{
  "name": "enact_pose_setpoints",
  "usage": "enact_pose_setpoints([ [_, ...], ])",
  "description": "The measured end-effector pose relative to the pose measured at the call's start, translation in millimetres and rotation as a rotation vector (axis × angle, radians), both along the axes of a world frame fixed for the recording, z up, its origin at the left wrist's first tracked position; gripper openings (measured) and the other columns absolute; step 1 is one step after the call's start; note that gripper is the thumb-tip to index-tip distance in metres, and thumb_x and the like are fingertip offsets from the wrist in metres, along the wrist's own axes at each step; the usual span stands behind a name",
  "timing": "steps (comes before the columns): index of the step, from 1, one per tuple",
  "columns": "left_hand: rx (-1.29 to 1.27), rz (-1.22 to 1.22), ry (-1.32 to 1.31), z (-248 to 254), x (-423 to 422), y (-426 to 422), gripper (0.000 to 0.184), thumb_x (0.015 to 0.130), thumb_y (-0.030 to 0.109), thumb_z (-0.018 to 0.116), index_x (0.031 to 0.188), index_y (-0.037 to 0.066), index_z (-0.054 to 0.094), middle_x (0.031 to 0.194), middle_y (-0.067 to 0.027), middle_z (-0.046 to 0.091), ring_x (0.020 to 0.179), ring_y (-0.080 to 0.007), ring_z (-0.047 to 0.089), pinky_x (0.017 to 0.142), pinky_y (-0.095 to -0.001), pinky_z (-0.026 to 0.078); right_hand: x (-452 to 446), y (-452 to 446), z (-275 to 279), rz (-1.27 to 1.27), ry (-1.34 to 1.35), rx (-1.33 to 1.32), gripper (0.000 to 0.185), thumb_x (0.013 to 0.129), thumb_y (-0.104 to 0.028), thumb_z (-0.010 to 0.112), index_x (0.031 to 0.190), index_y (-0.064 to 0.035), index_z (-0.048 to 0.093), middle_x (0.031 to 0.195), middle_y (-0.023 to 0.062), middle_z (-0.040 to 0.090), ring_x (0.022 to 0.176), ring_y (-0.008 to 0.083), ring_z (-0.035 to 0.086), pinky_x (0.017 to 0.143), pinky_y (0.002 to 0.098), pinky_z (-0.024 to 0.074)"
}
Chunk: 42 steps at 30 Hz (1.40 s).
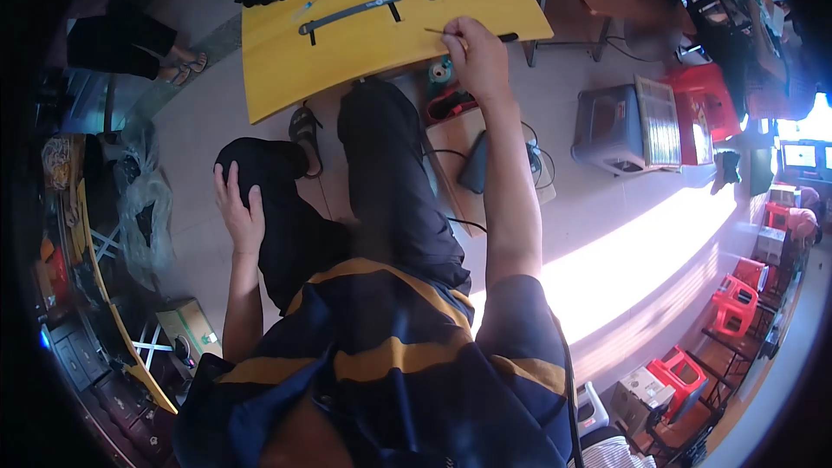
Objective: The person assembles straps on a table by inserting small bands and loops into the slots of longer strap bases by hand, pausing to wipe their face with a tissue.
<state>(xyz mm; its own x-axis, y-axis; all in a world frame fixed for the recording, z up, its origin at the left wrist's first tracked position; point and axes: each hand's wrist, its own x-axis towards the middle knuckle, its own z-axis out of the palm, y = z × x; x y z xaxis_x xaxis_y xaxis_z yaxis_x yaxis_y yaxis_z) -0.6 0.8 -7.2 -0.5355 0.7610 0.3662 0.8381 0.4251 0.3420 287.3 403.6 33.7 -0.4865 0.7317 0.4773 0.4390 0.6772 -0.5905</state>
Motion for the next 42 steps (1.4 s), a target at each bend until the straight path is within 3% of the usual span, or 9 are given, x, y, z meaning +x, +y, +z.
enact_pose_setpoints([
  [7, -0.028, 0.050, -0.007, 2, -3, 1, 0.057, 0.097, 0.020, 0.064, 0.151, 0.011, 0.049, 0.161, -0.0246, 0.034, 0.147, -0.0452, 0.035, 0.118, -0.0555, 0.032, -14, -15, 65, 0.082, 0.373, 0.050, 0.013, 0.092, -0.008, 0.073, 0.103, -0.0038, 0.067, 0.090, 0.0127, 0.074, 0.087, 0.0250, 0.075, 0.076, 0.0322, 0.0563],
  [12, -0.048, 0.005, 0.099, 12, -1, 8, 0.051, 0.096, 0.018, 0.065, 0.145, 0.010, 0.055, 0.156, -0.0227, 0.041, 0.144, -0.0447, 0.039, 0.118, -0.0541, 0.034, -19, -31, 103, 0.301, 0.574, 0.012, 0.013, 0.094, -0.006, 0.074, 0.103, 0.0008, 0.068, 0.090, 0.0036, 0.074, 0.087, 0.0109, 0.071, 0.081, 0.0255, 0.0549],
  [14, -0.089, -0.033, 0.195, 25, 9, 19, 0.048, 0.095, 0.017, 0.066, 0.142, 0.009, 0.058, 0.154, -0.0218, 0.045, 0.142, -0.0437, 0.042, 0.117, -0.0524, 0.035, -15, -38, 116, 0.295, 0.529, 0.043, 0.014, 0.094, -0.006, 0.075, 0.104, 0.0009, 0.068, 0.091, 0.0035, 0.074, 0.088, 0.0112, 0.071, 0.082, 0.0255, 0.0550],
  [18, -0.022, -0.473, -0.240, 53, 62, 71, 0.030, 0.094, 0.010, 0.065, 0.123, 0.005, 0.068, 0.128, -0.0164, 0.067, 0.120, -0.0335, 0.064, 0.104, -0.0426, 0.050, -10, -44, 126, 0.341, 0.498, 0.103, 0.015, 0.093, -0.005, 0.076, 0.104, 0.0013, 0.069, 0.093, 0.0035, 0.074, 0.088, 0.0111, 0.071, 0.085, 0.0253, 0.0550],
  [22, -0.053, -0.785, -0.259, 52, 116, 128, 0.027, 0.088, 0.009, 0.068, 0.114, 0.007, 0.071, 0.108, -0.0112, 0.073, 0.103, -0.0322, 0.068, 0.094, -0.0429, 0.054, -2, -51, 136, 0.346, 0.489, 0.096, 0.016, 0.094, -0.005, 0.074, 0.106, 0.0022, 0.067, 0.093, 0.0046, 0.075, 0.089, 0.0119, 0.072, 0.085, 0.0259, 0.0554],
  [30, -1.186, -1.079, -0.072, -40, 218, 204, 0.043, 0.079, 0.033, 0.075, 0.113, 0.007, 0.075, 0.112, -0.0178, 0.075, 0.111, -0.0371, 0.070, 0.091, -0.0512, 0.056, -7, -59, 152, 0.472, 0.653, -0.068, 0.021, 0.095, 0.000, 0.071, 0.113, 0.0038, 0.061, 0.099, 0.0103, 0.074, 0.091, 0.0148, 0.073, 0.085, 0.0252, 0.0570],
  [35, -1.261, -1.150, -0.093, -72, 260, 194, 0.046, 0.080, 0.036, 0.076, 0.116, 0.008, 0.077, 0.118, -0.0169, 0.075, 0.114, -0.0340, 0.070, 0.094, -0.0501, 0.055, -13, -60, 164, 0.462, 0.596, 0.006, 0.018, 0.093, -0.001, 0.074, 0.109, 0.0021, 0.065, 0.094, 0.0059, 0.072, 0.087, 0.0120, 0.070, 0.083, 0.0244, 0.0559],
  [36, -1.275, -1.179, -0.067, -71, 261, 196, 0.044, 0.080, 0.034, 0.075, 0.115, 0.008, 0.077, 0.118, -0.0167, 0.075, 0.114, -0.0334, 0.070, 0.094, -0.0496, 0.055, -17, -61, 164, 0.455, 0.671, -0.080, 0.015, 0.092, -0.003, 0.076, 0.104, 0.0004, 0.068, 0.089, 0.0014, 0.071, 0.083, 0.0090, 0.068, 0.080, 0.0237, 0.0548],
  [42, -1.138, -1.176, 0.010, -75, 261, 198, 0.027, 0.087, 0.020, 0.064, 0.106, 0.008, 0.079, 0.112, -0.0147, 0.077, 0.108, -0.0301, 0.073, 0.086, -0.0470, 0.057, -32, -56, 168, 0.497, 0.636, -0.098, 0.014, 0.092, 0.000, 0.074, 0.105, 0.0022, 0.067, 0.092, 0.0029, 0.072, 0.085, 0.0095, 0.068, 0.082, 0.0239, 0.0544],
])
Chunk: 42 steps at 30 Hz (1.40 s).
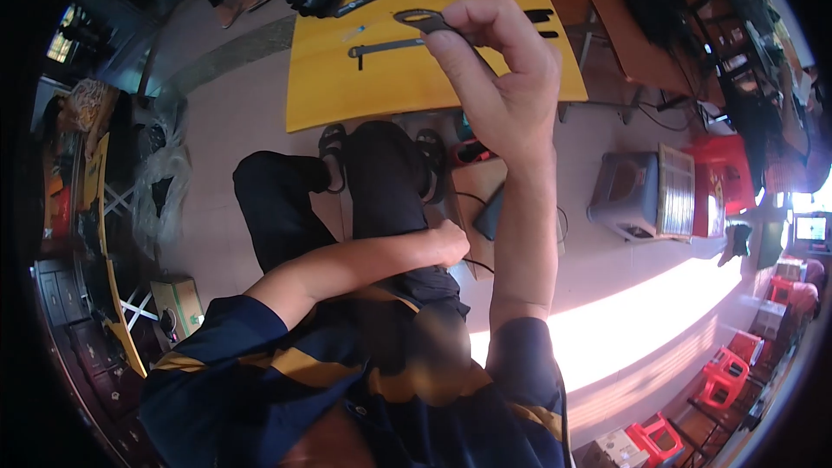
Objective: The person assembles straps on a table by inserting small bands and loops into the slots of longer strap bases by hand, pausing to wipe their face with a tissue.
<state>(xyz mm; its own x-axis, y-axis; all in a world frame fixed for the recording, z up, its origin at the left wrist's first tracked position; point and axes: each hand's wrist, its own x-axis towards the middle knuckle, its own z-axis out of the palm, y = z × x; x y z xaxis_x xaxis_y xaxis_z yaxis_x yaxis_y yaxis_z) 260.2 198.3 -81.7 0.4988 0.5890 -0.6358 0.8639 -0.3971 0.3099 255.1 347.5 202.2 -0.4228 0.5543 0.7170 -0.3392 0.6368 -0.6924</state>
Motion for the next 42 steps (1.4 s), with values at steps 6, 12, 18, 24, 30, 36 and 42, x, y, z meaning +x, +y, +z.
enact_pose_setpoints([
  [6, 0.489, 0.278, -0.032, 25, -48, 46, 0.020, 0.086, 0.018, 0.060, 0.085, 0.009, 0.079, 0.089, -0.0105, 0.078, 0.082, -0.0280, 0.077, 0.064, -0.0452, 0.058, -24, 10, 0, -0.005, -0.018, -0.031, 0.018, 0.092, 0.000, 0.075, 0.107, 0.0021, 0.066, 0.094, 0.0031, 0.072, 0.087, 0.0097, 0.068, 0.082, 0.0242, 0.0542],
  [12, 0.616, 0.555, -0.197, 57, -72, 114, 0.019, 0.085, 0.020, 0.060, 0.075, 0.008, 0.071, 0.079, -0.0132, 0.075, 0.076, -0.0308, 0.075, 0.060, -0.0478, 0.057, -71, 14, 14, 0.036, -0.004, -0.086, 0.016, 0.092, 0.001, 0.074, 0.106, 0.0026, 0.065, 0.095, 0.0042, 0.073, 0.088, 0.0104, 0.069, 0.083, 0.0242, 0.0538],
  [18, 0.993, 0.492, -0.606, 34, -71, 143, 0.015, 0.085, 0.018, 0.059, 0.079, 0.011, 0.070, 0.071, -0.0127, 0.072, 0.065, -0.0300, 0.073, 0.055, -0.0473, 0.055, -98, 22, 20, 0.061, -0.052, -0.075, 0.015, 0.093, 0.003, 0.072, 0.106, 0.0026, 0.064, 0.095, 0.0050, 0.072, 0.090, 0.0109, 0.069, 0.083, 0.0244, 0.0537],
  [24, 0.704, 0.587, -0.233, 43, -86, 127, 0.014, 0.084, 0.021, 0.063, 0.080, 0.012, 0.071, 0.080, -0.0119, 0.074, 0.078, -0.0351, 0.072, 0.062, -0.0466, 0.056, -118, 30, 2, 0.065, -0.110, -0.063, 0.012, 0.093, 0.002, 0.072, 0.103, 0.0031, 0.065, 0.090, 0.0028, 0.070, 0.084, 0.0091, 0.065, 0.079, 0.0245, 0.0531],
  [30, 0.835, 0.682, -0.703, 146, -166, 50, 0.012, 0.086, 0.019, 0.070, 0.084, 0.007, 0.072, 0.080, -0.0119, 0.073, 0.075, -0.0285, 0.073, 0.068, -0.0416, 0.057, -144, 52, -16, 0.175, -0.564, 0.123, 0.005, 0.094, 0.000, 0.068, 0.098, 0.0021, 0.067, 0.081, 0.0062, 0.069, 0.071, 0.0097, 0.060, 0.065, 0.0255, 0.0486],
  [36, 0.869, 1.379, -0.821, 187, -277, -1, 0.009, 0.090, 0.009, 0.077, 0.094, 0.003, 0.072, 0.076, -0.0054, 0.071, 0.071, -0.0112, 0.069, 0.066, -0.0261, 0.055, -178, 59, -40, 0.307, -0.847, 0.139, 0.013, 0.087, -0.010, 0.072, 0.098, -0.0034, 0.071, 0.081, 0.0145, 0.071, 0.075, 0.0338, 0.069, 0.071, 0.0392, 0.0532],
  [42, 0.871, 1.473, -1.045, 153, -311, 30, 0.018, 0.096, 0.011, 0.071, 0.109, -0.002, 0.069, 0.087, -0.0038, 0.071, 0.073, -0.0071, 0.066, 0.068, -0.0230, 0.053, -194, 66, -71, 0.435, -0.891, 0.094, 0.014, 0.087, -0.012, 0.072, 0.098, -0.0048, 0.072, 0.081, 0.0146, 0.071, 0.075, 0.0337, 0.069, 0.070, 0.0398, 0.0529],
])
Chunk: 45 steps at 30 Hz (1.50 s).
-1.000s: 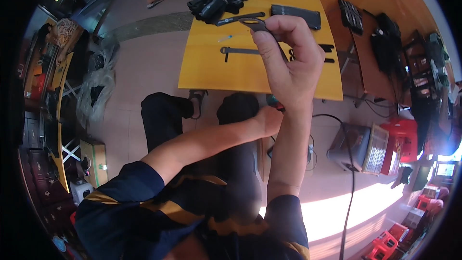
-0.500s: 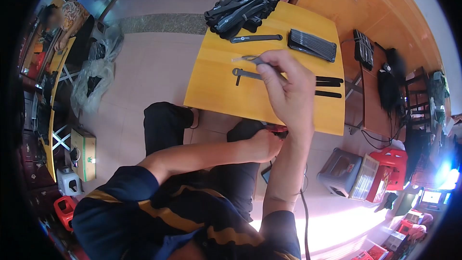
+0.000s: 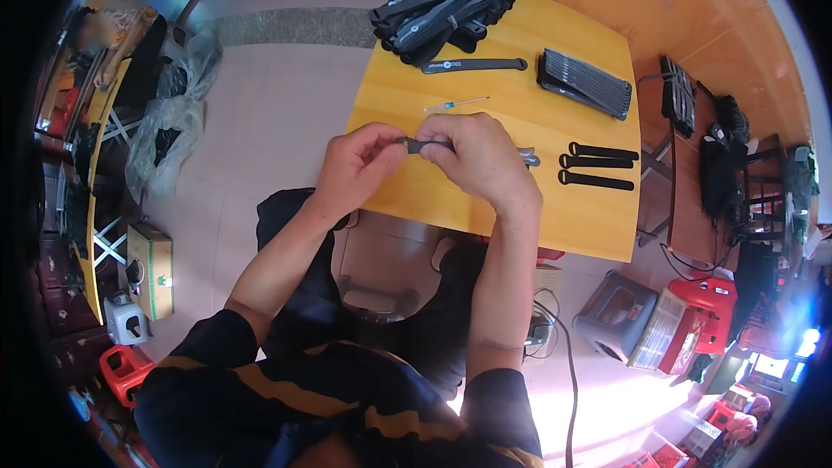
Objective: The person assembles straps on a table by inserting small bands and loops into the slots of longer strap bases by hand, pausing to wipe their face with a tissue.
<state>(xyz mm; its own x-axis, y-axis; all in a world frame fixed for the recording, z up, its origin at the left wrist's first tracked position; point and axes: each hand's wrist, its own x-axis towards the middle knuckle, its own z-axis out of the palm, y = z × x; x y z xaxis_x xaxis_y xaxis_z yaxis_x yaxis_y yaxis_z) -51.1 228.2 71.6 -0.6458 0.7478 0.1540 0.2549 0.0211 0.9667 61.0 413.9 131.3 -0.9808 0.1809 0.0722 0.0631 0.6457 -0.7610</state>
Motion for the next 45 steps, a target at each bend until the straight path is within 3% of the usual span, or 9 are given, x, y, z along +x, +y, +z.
enact_pose_setpoints([
  [3, -0.079, -0.056, -0.007, -12, -6, 14, 0.015, 0.100, 0.011, 0.067, 0.107, -0.002, 0.069, 0.087, -0.0033, 0.071, 0.072, -0.0068, 0.065, 0.067, -0.0225, 0.053, 8, 7, -14, -0.056, -0.006, -0.066, 0.014, 0.086, -0.013, 0.075, 0.097, -0.0043, 0.072, 0.077, 0.0138, 0.070, 0.070, 0.0310, 0.067, 0.067, 0.0384, 0.0514],
  [6, -0.089, -0.075, -0.326, -19, -10, 26, 0.014, 0.102, 0.012, 0.065, 0.102, -0.001, 0.070, 0.083, -0.0023, 0.069, 0.070, -0.0070, 0.064, 0.066, -0.0221, 0.052, 29, 24, -23, -0.148, -0.068, -0.128, 0.016, 0.085, -0.012, 0.077, 0.097, -0.0036, 0.071, 0.072, 0.0112, 0.066, 0.063, 0.0249, 0.062, 0.064, 0.0353, 0.0491],
  [12, -0.263, -0.055, -0.035, -43, -22, 39, 0.014, 0.099, 0.012, 0.066, 0.093, 0.000, 0.069, 0.076, -0.0018, 0.068, 0.065, -0.0066, 0.062, 0.060, -0.0229, 0.051, 78, 70, -57, -0.304, -0.120, -0.130, 0.015, 0.085, -0.008, 0.077, 0.096, -0.0015, 0.070, 0.068, 0.0057, 0.061, 0.062, 0.0138, 0.055, 0.061, 0.0297, 0.0460],
  [14, -0.323, -0.022, 0.129, -46, -24, 43, 0.015, 0.096, 0.014, 0.069, 0.090, 0.000, 0.069, 0.072, -0.0033, 0.068, 0.061, -0.0085, 0.062, 0.057, -0.0261, 0.049, 88, 77, -59, -0.395, -0.151, -0.219, 0.008, 0.092, -0.001, 0.072, 0.097, 0.0005, 0.067, 0.080, -0.0026, 0.062, 0.072, 0.0060, 0.056, 0.067, 0.0228, 0.0476],
  [23, -0.450, -0.061, 0.439, -42, -25, 60, 0.019, 0.093, 0.021, 0.066, 0.088, 0.003, 0.072, 0.074, -0.0136, 0.069, 0.066, -0.0292, 0.065, 0.064, -0.0377, 0.051, 101, 81, -92, -0.741, 0.006, -0.358, 0.007, 0.092, -0.004, 0.072, 0.096, -0.0005, 0.068, 0.077, -0.0011, 0.063, 0.069, 0.0070, 0.054, 0.064, 0.0238, 0.0461],
  [36, -0.479, -0.115, 0.270, -46, -40, 66, 0.018, 0.092, 0.018, 0.068, 0.086, 0.001, 0.072, 0.071, -0.0137, 0.067, 0.062, -0.0250, 0.063, 0.061, -0.0361, 0.048, 96, 83, -101, -0.797, -0.093, -0.266, 0.008, 0.092, -0.003, 0.068, 0.099, 0.0010, 0.068, 0.079, 0.0036, 0.068, 0.071, 0.0105, 0.060, 0.069, 0.0276, 0.0510],
  [39, -0.475, -0.101, 0.259, -46, -41, 67, 0.019, 0.091, 0.018, 0.070, 0.082, 0.001, 0.071, 0.068, -0.0138, 0.066, 0.059, -0.0241, 0.061, 0.059, -0.0358, 0.047, 94, 82, -95, -0.810, -0.186, -0.275, 0.001, 0.097, -0.002, 0.065, 0.098, -0.0011, 0.065, 0.084, -0.0014, 0.063, 0.074, 0.0064, 0.056, 0.068, 0.0223, 0.0476],
  [41, -0.539, -0.117, 0.212, -40, -41, 68, 0.023, 0.088, 0.023, 0.067, 0.076, 0.004, 0.069, 0.076, -0.0161, 0.069, 0.074, -0.0363, 0.067, 0.069, -0.0448, 0.052, 96, 84, -99, -0.838, -0.156, -0.258, 0.009, 0.092, -0.005, 0.069, 0.099, 0.0011, 0.069, 0.079, 0.0037, 0.069, 0.071, 0.0104, 0.061, 0.069, 0.0268, 0.0507],
  [45, -0.530, -0.100, 0.239, -41, -40, 68, 0.022, 0.088, 0.023, 0.068, 0.076, 0.004, 0.069, 0.075, -0.0158, 0.068, 0.074, -0.0362, 0.067, 0.069, -0.0455, 0.052, 98, 85, -102, -0.842, -0.150, -0.304, 0.008, 0.094, -0.005, 0.069, 0.100, 0.0010, 0.069, 0.080, 0.0025, 0.068, 0.071, 0.0094, 0.060, 0.069, 0.0252, 0.0497],
])
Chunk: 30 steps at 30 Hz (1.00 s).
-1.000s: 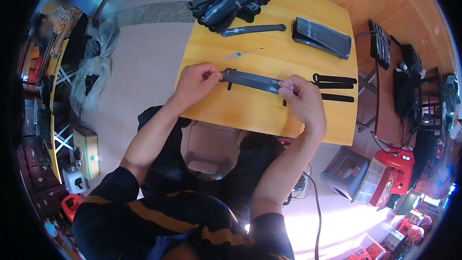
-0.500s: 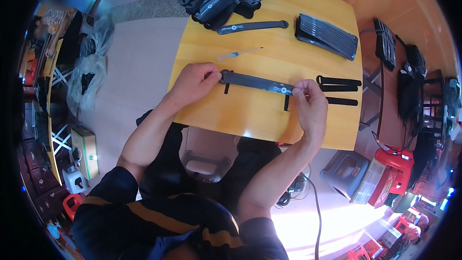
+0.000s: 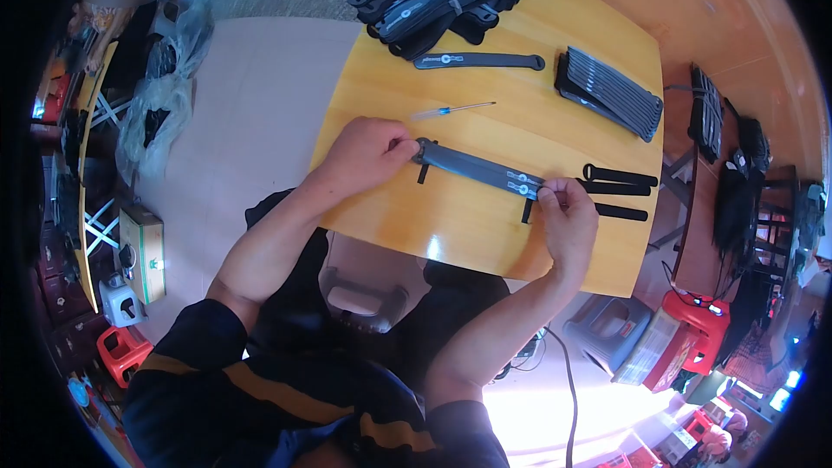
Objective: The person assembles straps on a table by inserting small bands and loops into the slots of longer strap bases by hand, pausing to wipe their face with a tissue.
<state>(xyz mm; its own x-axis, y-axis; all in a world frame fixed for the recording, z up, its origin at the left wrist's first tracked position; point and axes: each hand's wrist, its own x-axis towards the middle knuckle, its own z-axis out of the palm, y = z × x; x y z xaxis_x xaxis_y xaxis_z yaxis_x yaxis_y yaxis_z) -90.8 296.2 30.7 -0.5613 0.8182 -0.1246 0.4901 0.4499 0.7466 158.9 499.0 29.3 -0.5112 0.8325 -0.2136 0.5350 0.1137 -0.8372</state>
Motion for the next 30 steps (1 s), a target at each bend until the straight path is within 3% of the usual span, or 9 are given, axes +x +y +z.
enact_pose_setpoints([
  [3, -0.022, -0.026, 0.034, -3, -1, -1, 0.022, 0.088, 0.023, 0.068, 0.075, 0.005, 0.069, 0.075, -0.0153, 0.068, 0.074, -0.0360, 0.067, 0.069, -0.0461, 0.052, -1, 2, -1, 0.017, -0.003, 0.005, 0.008, 0.096, -0.006, 0.067, 0.100, 0.0007, 0.069, 0.082, 0.0008, 0.067, 0.072, 0.0084, 0.059, 0.068, 0.0239, 0.0489],
  [5, 0.040, -0.038, 0.064, -10, 0, -2, 0.024, 0.092, 0.022, 0.069, 0.076, 0.004, 0.067, 0.071, -0.0144, 0.066, 0.066, -0.0334, 0.064, 0.062, -0.0424, 0.048, -1, 3, -3, 0.023, 0.016, -0.015, 0.008, 0.097, -0.005, 0.067, 0.101, 0.0010, 0.069, 0.082, 0.0000, 0.066, 0.073, 0.0076, 0.057, 0.068, 0.0235, 0.0488],
  [15, 0.056, 0.003, 0.119, -12, 3, 0, 0.024, 0.091, 0.023, 0.068, 0.074, 0.006, 0.066, 0.071, -0.0136, 0.067, 0.069, -0.0356, 0.066, 0.065, -0.0457, 0.051, 1, 0, -1, 0.019, 0.014, -0.025, 0.007, 0.097, -0.005, 0.066, 0.100, 0.0009, 0.069, 0.084, -0.0001, 0.066, 0.075, 0.0068, 0.057, 0.069, 0.0226, 0.0486],
  [17, -0.017, -0.003, 0.067, -4, 4, 0, 0.021, 0.091, 0.025, 0.067, 0.079, 0.008, 0.071, 0.077, -0.0156, 0.070, 0.077, -0.0368, 0.069, 0.072, -0.0486, 0.055, 1, 1, -2, 0.008, -0.002, -0.017, 0.007, 0.097, -0.005, 0.066, 0.100, 0.0006, 0.069, 0.082, -0.0005, 0.065, 0.073, 0.0068, 0.057, 0.067, 0.0225, 0.0482],
  [20, 0.031, 0.015, 0.122, -10, 6, 0, 0.023, 0.091, 0.024, 0.068, 0.075, 0.008, 0.066, 0.072, -0.0138, 0.067, 0.070, -0.0358, 0.067, 0.066, -0.0472, 0.052, -2, 0, -1, -0.001, -0.024, 0.004, 0.007, 0.097, -0.005, 0.066, 0.100, 0.0005, 0.069, 0.080, -0.0010, 0.064, 0.070, 0.0067, 0.056, 0.065, 0.0223, 0.0472],
  [30, 0.028, 0.006, 0.177, -13, 5, 1, 0.022, 0.091, 0.023, 0.066, 0.074, 0.009, 0.065, 0.070, -0.0137, 0.066, 0.069, -0.0369, 0.066, 0.065, -0.0487, 0.051, 0, 4, -5, 0.015, 0.000, -0.012, 0.006, 0.097, -0.005, 0.066, 0.100, 0.0002, 0.069, 0.079, -0.0010, 0.064, 0.069, 0.0063, 0.055, 0.064, 0.0214, 0.0464],
])
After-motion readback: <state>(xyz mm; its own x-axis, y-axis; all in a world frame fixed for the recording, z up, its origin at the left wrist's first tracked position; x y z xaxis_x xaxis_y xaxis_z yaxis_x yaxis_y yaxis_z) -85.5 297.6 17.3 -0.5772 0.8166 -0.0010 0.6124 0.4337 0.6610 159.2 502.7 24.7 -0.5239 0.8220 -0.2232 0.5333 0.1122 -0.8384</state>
